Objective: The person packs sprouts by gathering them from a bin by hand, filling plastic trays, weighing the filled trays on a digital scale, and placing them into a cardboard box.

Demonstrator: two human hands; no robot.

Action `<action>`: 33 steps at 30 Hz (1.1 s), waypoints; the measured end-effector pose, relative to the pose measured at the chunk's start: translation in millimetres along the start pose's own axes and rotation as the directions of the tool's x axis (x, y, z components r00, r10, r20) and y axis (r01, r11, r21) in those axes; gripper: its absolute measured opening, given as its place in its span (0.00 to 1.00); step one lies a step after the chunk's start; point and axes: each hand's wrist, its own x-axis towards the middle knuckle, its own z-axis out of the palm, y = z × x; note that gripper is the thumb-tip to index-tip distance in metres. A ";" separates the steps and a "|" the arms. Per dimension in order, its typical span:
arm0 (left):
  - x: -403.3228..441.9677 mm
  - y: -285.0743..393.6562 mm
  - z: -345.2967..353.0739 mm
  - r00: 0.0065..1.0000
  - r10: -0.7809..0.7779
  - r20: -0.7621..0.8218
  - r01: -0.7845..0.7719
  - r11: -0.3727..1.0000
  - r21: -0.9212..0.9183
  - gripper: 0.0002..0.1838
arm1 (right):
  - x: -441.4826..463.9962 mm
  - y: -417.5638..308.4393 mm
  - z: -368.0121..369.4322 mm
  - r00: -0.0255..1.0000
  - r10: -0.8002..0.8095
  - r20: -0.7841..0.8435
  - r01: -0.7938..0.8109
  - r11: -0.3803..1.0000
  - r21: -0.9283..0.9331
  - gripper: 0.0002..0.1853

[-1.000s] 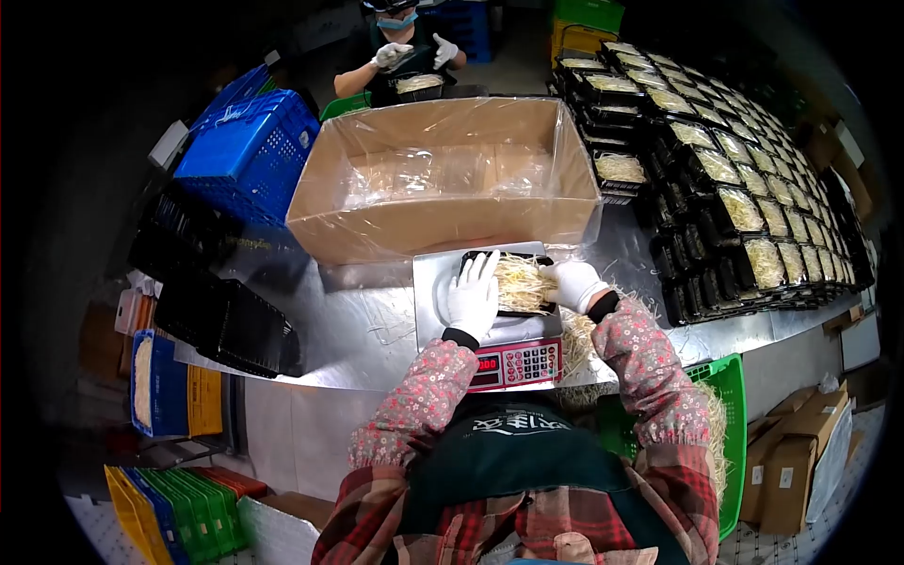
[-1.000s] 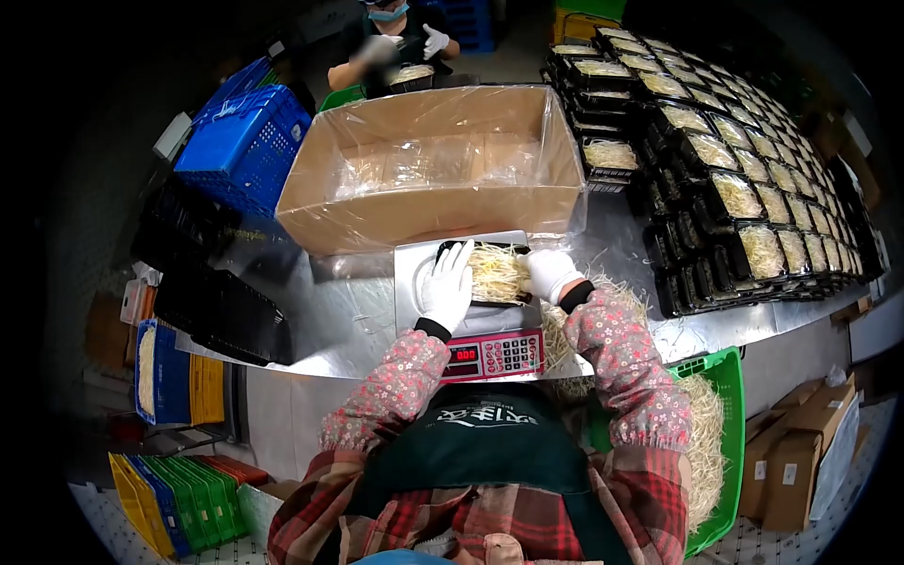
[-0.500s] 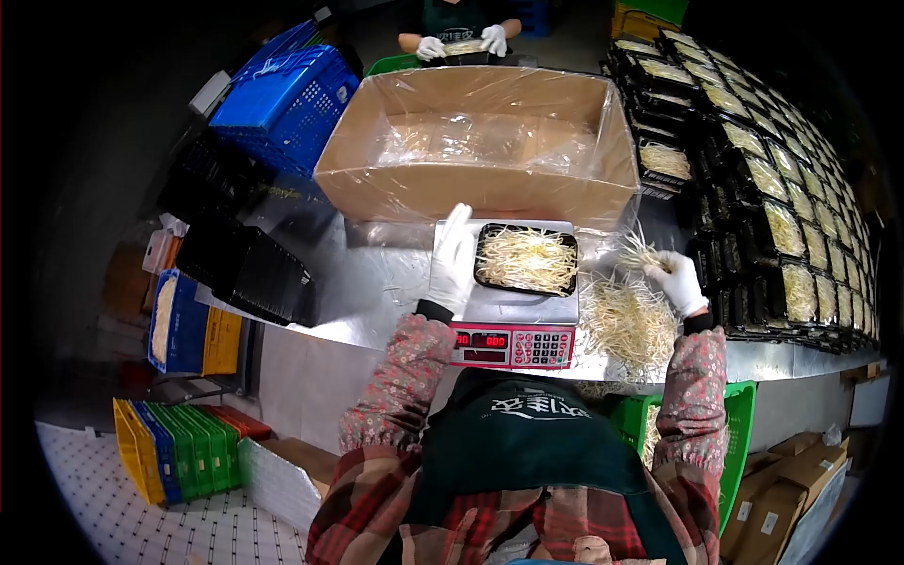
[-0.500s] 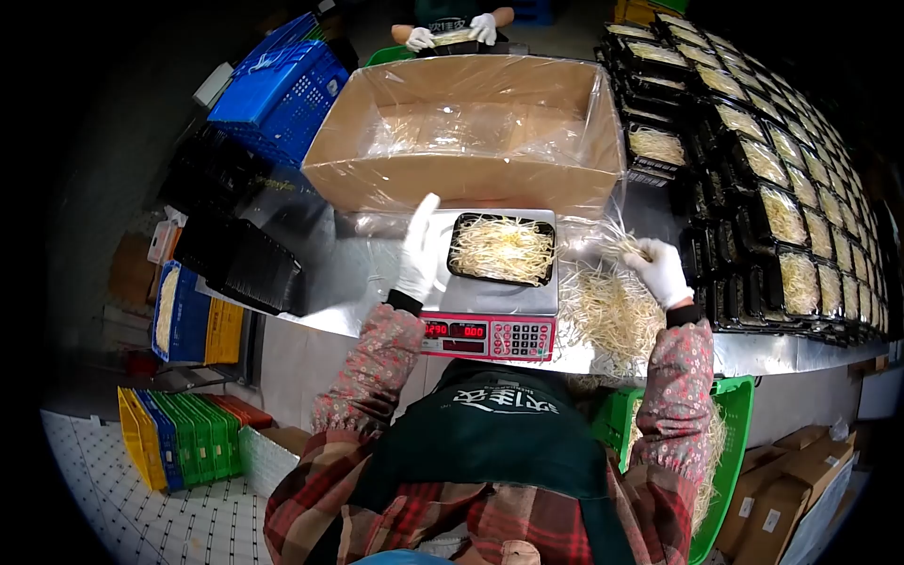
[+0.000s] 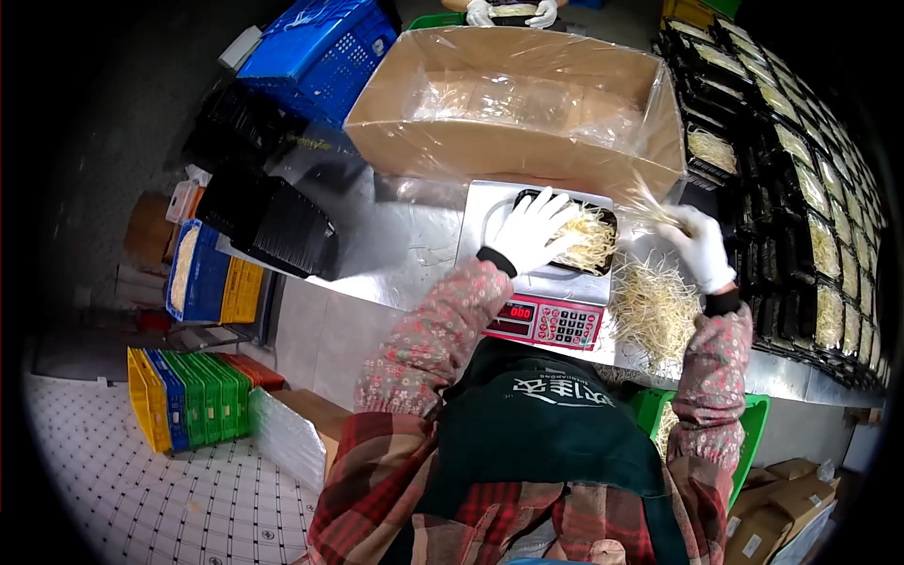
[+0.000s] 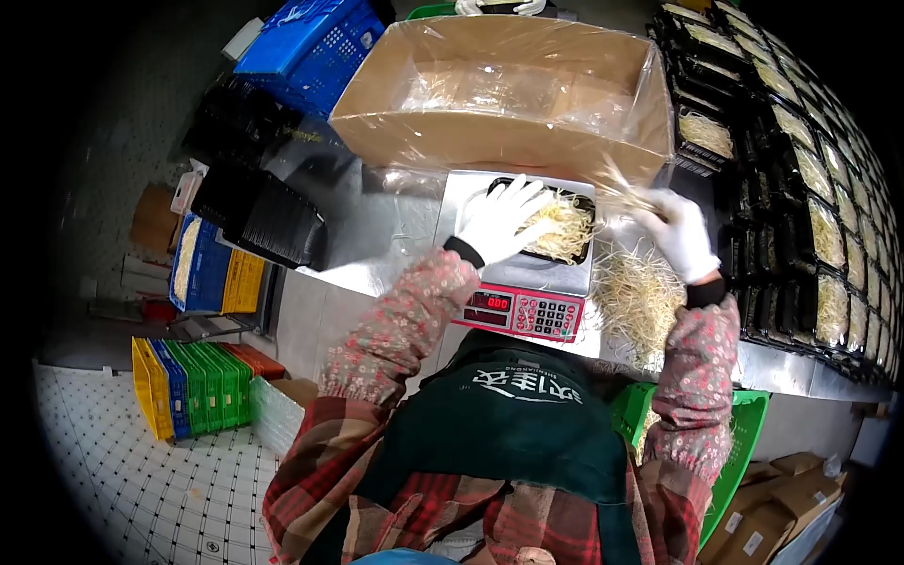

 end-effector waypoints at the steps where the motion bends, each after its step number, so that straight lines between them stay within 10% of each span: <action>1: -0.1 2.9 3.2 0.993 0.008 -0.122 -0.014 0.999 -0.049 0.28 | 14.0 -15.7 9.7 0.998 -0.050 0.046 0.048 0.998 0.032 0.14; 4: -9.6 3.0 -0.3 0.973 -0.230 0.014 0.207 0.844 -0.495 0.28 | 30.9 -27.9 56.1 0.973 -0.215 0.086 0.220 0.973 -0.063 0.14; 6: -10.6 -2.7 6.4 0.848 -0.490 -0.203 0.147 0.585 -0.798 0.34 | 34.2 -25.1 84.0 0.936 -0.152 0.319 0.216 0.961 -0.174 0.17; 8: -16.1 -5.5 2.6 0.842 -0.417 -0.342 0.063 0.706 -0.705 0.39 | 25.5 -12.0 115.0 0.943 -0.013 0.333 0.130 0.934 -0.332 0.20; 11: -12.0 6.2 -12.1 0.973 -0.219 -0.077 0.172 0.902 -0.397 0.29 | 27.1 -0.9 118.9 0.940 -0.071 0.334 0.173 0.943 -0.286 0.21; 18: -11.8 5.1 18.1 0.984 -0.045 -0.172 0.062 0.994 0.094 0.25 | 2.4 5.5 46.5 0.970 0.031 0.242 0.016 0.982 -0.189 0.13; 20: -16.1 0.8 17.4 0.991 -0.062 -0.115 0.076 0.990 0.120 0.27 | -16.9 6.7 19.0 0.986 0.086 0.146 -0.074 0.993 -0.089 0.13; 22: -17.7 -3.5 -3.0 0.959 -0.181 -0.217 0.102 0.937 -0.333 0.28 | -49.1 49.8 25.1 0.917 0.390 0.082 -0.399 0.902 0.167 0.12; 27: -26.5 -45.7 -11.5 0.896 -0.362 -0.258 0.217 0.863 -0.457 0.40 | -85.4 97.9 26.9 0.677 0.601 0.425 -0.191 0.701 -0.687 0.37; 30: -6.9 -27.9 -18.1 0.975 -0.100 -0.200 0.081 0.991 -0.104 0.46 | -49.9 30.4 30.2 0.952 0.266 0.153 -0.202 0.918 -0.342 0.54; 31: 5.9 -1.6 -38.6 0.989 -0.138 0.047 0.143 0.979 -0.146 0.51 | -32.8 14.9 39.9 0.991 0.069 0.116 -0.042 0.973 -0.227 0.57; 33: 5.4 19.5 -15.1 0.980 0.046 0.195 -0.032 0.997 -0.071 0.51 | -3.1 -19.4 56.0 0.956 0.077 0.285 0.035 0.928 -0.370 0.62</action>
